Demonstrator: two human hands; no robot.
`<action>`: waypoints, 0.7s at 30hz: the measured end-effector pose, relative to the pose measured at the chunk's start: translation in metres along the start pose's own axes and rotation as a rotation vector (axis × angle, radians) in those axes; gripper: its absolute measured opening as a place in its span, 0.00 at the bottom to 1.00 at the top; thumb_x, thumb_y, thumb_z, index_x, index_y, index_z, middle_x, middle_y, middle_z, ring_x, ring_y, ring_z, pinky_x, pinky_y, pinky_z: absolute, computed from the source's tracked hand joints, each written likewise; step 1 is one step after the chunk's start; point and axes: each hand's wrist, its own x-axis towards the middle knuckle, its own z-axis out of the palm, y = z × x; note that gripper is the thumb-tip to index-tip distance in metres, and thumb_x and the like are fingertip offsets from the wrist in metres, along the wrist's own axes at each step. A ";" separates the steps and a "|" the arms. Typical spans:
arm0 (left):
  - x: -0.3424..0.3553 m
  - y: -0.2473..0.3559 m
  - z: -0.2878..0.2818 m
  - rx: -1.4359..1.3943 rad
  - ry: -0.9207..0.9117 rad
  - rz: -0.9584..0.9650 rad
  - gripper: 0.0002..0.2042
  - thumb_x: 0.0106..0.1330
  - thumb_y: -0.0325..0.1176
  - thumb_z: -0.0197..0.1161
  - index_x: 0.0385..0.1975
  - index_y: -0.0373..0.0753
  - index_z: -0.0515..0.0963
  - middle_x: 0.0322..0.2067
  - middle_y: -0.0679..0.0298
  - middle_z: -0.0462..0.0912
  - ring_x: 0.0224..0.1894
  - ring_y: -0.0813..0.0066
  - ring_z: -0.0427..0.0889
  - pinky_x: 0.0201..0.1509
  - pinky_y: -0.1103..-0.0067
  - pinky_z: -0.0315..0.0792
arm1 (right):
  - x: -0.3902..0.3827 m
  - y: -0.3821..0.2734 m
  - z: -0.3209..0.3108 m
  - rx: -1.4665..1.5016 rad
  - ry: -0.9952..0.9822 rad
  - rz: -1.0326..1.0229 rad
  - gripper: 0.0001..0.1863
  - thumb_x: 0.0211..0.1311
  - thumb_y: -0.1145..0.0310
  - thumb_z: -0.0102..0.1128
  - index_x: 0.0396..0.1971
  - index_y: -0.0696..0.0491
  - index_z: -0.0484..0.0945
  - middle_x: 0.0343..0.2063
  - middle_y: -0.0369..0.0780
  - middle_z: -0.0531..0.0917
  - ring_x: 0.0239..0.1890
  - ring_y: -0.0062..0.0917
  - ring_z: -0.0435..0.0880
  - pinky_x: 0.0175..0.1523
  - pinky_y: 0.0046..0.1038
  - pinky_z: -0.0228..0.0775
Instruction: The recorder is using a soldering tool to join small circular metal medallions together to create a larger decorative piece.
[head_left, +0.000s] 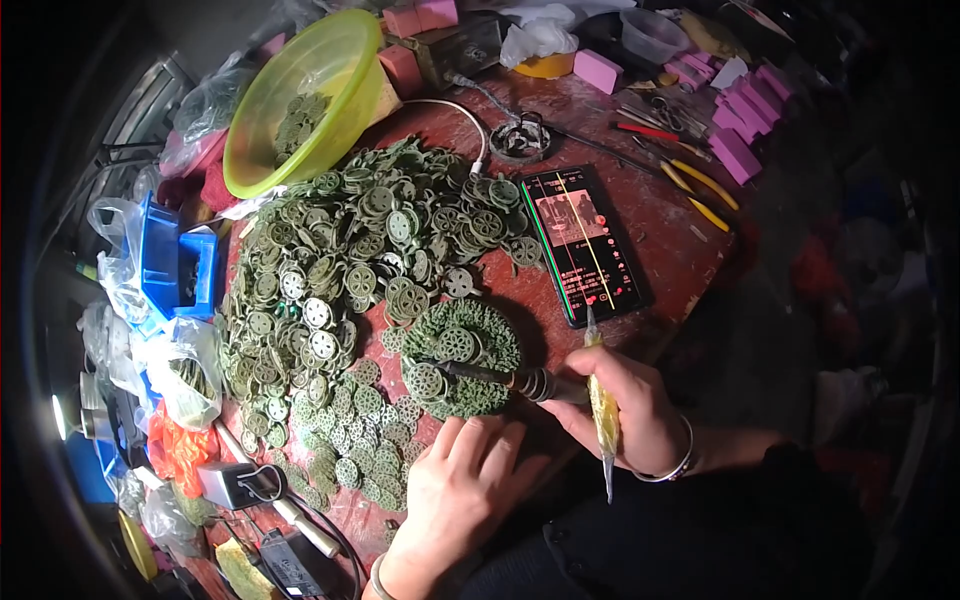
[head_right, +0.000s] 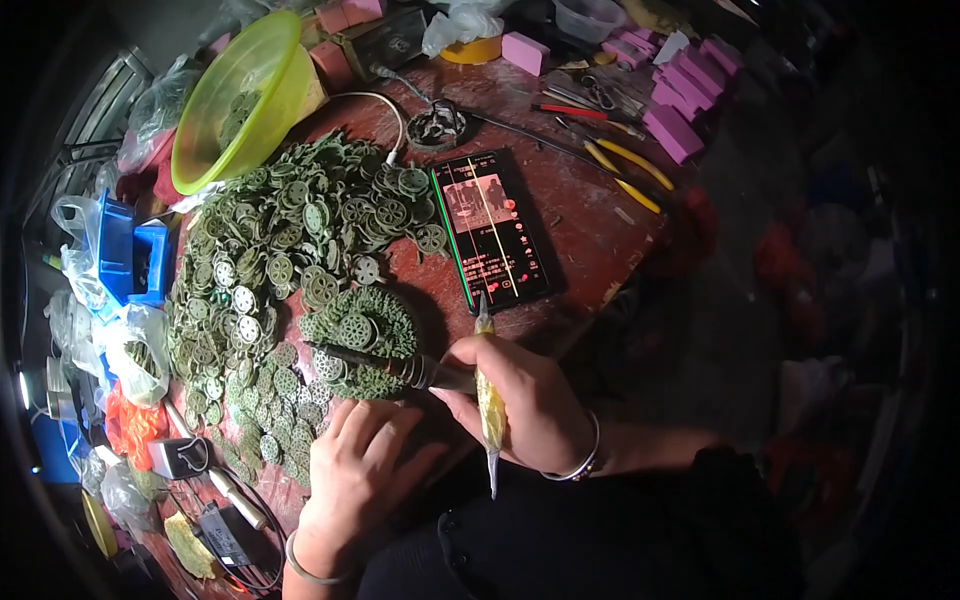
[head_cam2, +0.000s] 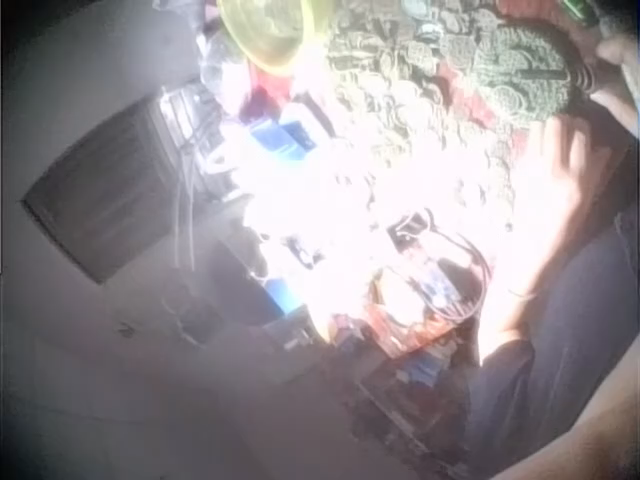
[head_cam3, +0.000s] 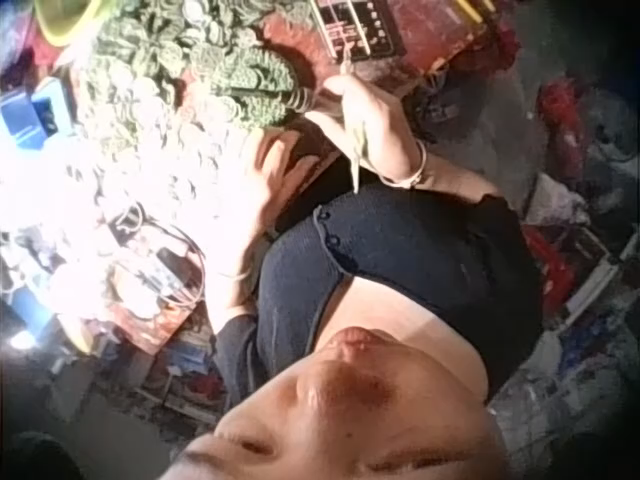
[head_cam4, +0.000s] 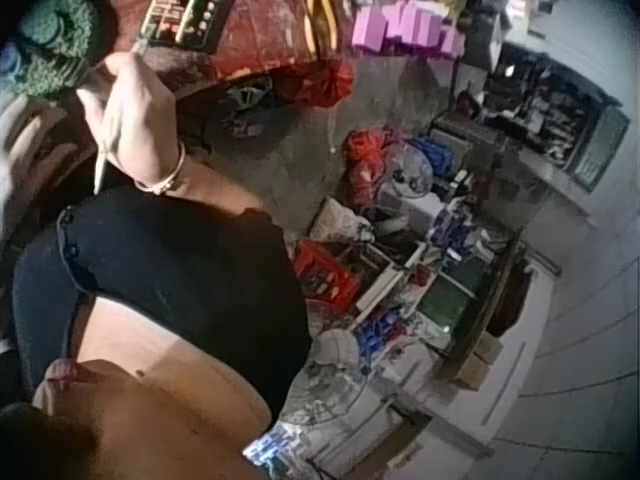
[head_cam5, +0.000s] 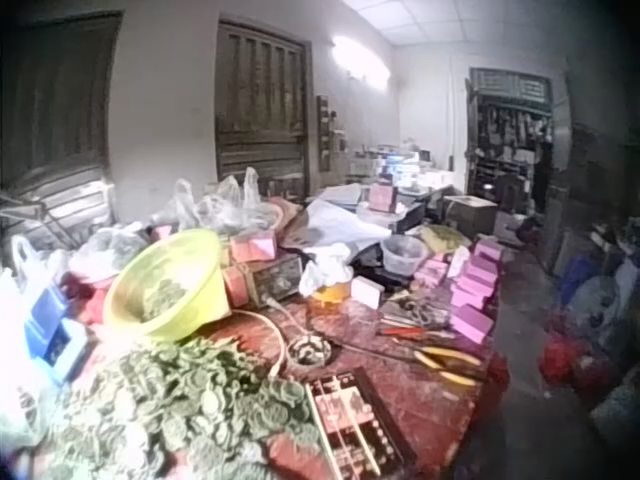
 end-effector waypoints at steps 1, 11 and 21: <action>0.000 0.000 0.000 -0.055 -0.005 -0.009 0.16 0.50 0.34 0.74 0.37 0.37 0.79 0.34 0.60 0.78 0.33 0.63 0.78 0.34 0.72 0.75 | 0.000 0.000 0.000 0.001 0.001 0.000 0.15 0.57 0.75 0.68 0.41 0.59 0.73 0.30 0.46 0.80 0.31 0.40 0.83 0.35 0.33 0.73; 0.003 -0.002 -0.003 -0.361 -0.058 0.026 0.11 0.51 0.26 0.72 0.33 0.37 0.78 0.29 0.62 0.79 0.31 0.63 0.79 0.34 0.74 0.76 | 0.006 0.000 -0.010 0.132 -0.059 0.027 0.16 0.58 0.76 0.67 0.44 0.60 0.72 0.32 0.44 0.81 0.33 0.32 0.85 0.38 0.29 0.74; -0.012 -0.005 -0.012 -1.126 0.164 -0.658 0.11 0.56 0.19 0.71 0.37 0.33 0.80 0.35 0.65 0.80 0.37 0.80 0.81 0.38 0.83 0.74 | 0.018 -0.014 -0.031 0.756 -0.403 0.315 0.19 0.63 0.73 0.66 0.53 0.60 0.77 0.31 0.37 0.85 0.23 0.14 0.82 0.32 0.17 0.75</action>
